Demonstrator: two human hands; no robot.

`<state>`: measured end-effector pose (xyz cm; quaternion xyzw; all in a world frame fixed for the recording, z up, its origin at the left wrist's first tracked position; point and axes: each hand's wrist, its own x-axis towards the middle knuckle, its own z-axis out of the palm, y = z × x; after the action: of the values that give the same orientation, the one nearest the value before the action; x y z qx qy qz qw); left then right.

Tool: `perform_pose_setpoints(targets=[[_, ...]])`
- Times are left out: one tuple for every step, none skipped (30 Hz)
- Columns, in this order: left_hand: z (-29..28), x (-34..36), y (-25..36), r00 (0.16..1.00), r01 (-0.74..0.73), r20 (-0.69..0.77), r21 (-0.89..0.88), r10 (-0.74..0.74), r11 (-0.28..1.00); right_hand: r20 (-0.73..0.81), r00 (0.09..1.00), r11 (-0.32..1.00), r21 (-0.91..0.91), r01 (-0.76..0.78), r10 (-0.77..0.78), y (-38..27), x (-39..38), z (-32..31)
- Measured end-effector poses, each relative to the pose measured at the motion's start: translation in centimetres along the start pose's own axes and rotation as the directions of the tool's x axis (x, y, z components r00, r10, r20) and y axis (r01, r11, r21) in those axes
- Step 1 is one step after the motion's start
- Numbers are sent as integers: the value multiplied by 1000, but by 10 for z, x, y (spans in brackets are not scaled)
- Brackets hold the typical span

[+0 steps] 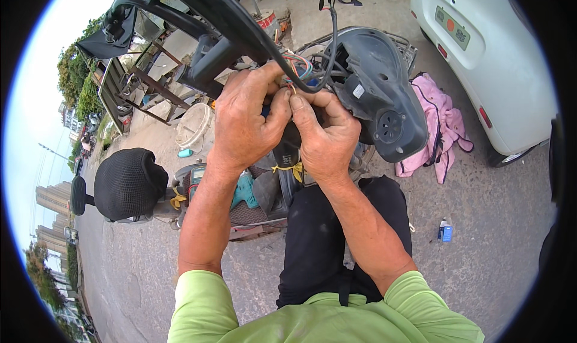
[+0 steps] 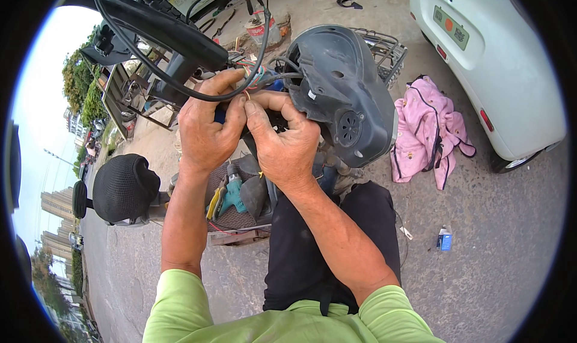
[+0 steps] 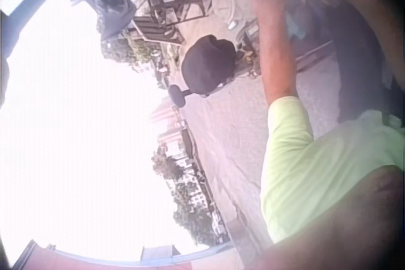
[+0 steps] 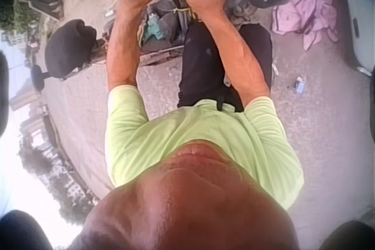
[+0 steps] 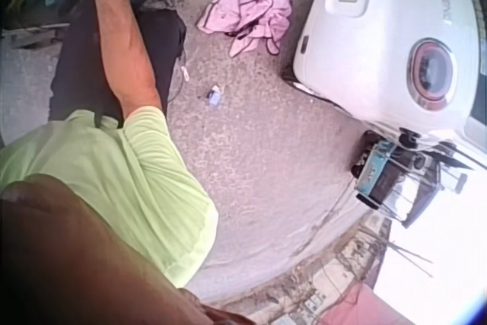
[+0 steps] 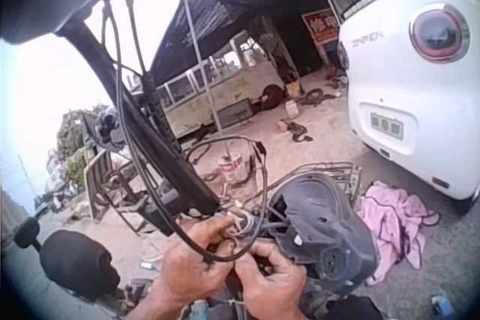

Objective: The person repairs electrical wiring on a scooter by stripping wire ends, twisting them together, and securing connections with electrical tape. They use pliers and a multimeter to assist with the repair.

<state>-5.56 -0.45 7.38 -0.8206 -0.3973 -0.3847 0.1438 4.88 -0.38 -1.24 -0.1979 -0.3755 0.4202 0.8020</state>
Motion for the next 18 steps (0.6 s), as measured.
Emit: perform_pose_setpoints(targets=[[0,0,0,1000,-1,-1,0,1,1000,4,1000,1000,-9,2,-2,-1,1,0],[0,0,0,1000,-2,-2,1,2,1000,7,1000,1000,-17,4,-4,-1,1,0],[-1,0,0,1000,-4,-2,0,4,1000,5,1000,1000,8,-4,4,-2,1,1],[-1,0,0,1000,-6,-2,-1,6,1000,3,1000,999,33,-11,11,-2,1,1],[-1,0,0,1000,-9,-2,-4,9,1000,1,1000,998,57,-18,18,-2,1,2],[-1,0,0,1000,-12,7,-13,12,1000,0,1000,997,74,-26,26,-2,2,2],[-2,0,-1,1000,-16,16,-22,16,1000,-1,999,995,92,-34,34,-3,2,2],[-2,0,-1,999,-19,26,-30,19,999,-1,999,993,110,-42,43,-4,2,2],[-2,0,-1,999,-24,30,-45,25,999,5,999,991,126,-50,49,-5,3,1],[-2,1,-1,999,-29,33,-61,31,998,11,998,988,142,-57,56,-6,3,1],[-2,1,-1,999,-34,36,-77,37,996,18,998,986,157,-64,62,-6,3,1],[-2,1,-1,999,-28,41,-80,32,996,21,998,981,182,-65,62,-8,3,1],[-2,1,0,999,-22,47,-83,26,996,24,998,976,207,-66,63,-9,3,1],[-2,1,1,998,-16,52,-86,21,996,28,998,970,233,-68,63,-10,3,2],[-1,1,1,999,-23,45,-82,26,996,27,997,973,219,-70,66,-9,3,1],[0,1,0,999,-29,38,-78,32,997,26,997,976,205,-72,68,-7,3,0],[1,0,0,999,-35,31,-73,37,997,24,997,979,191,-75,71,-6,3,-1],[1,0,0,999,-32,26,-72,34,997,22,997,979,189,-74,72,-6,3,-1]])
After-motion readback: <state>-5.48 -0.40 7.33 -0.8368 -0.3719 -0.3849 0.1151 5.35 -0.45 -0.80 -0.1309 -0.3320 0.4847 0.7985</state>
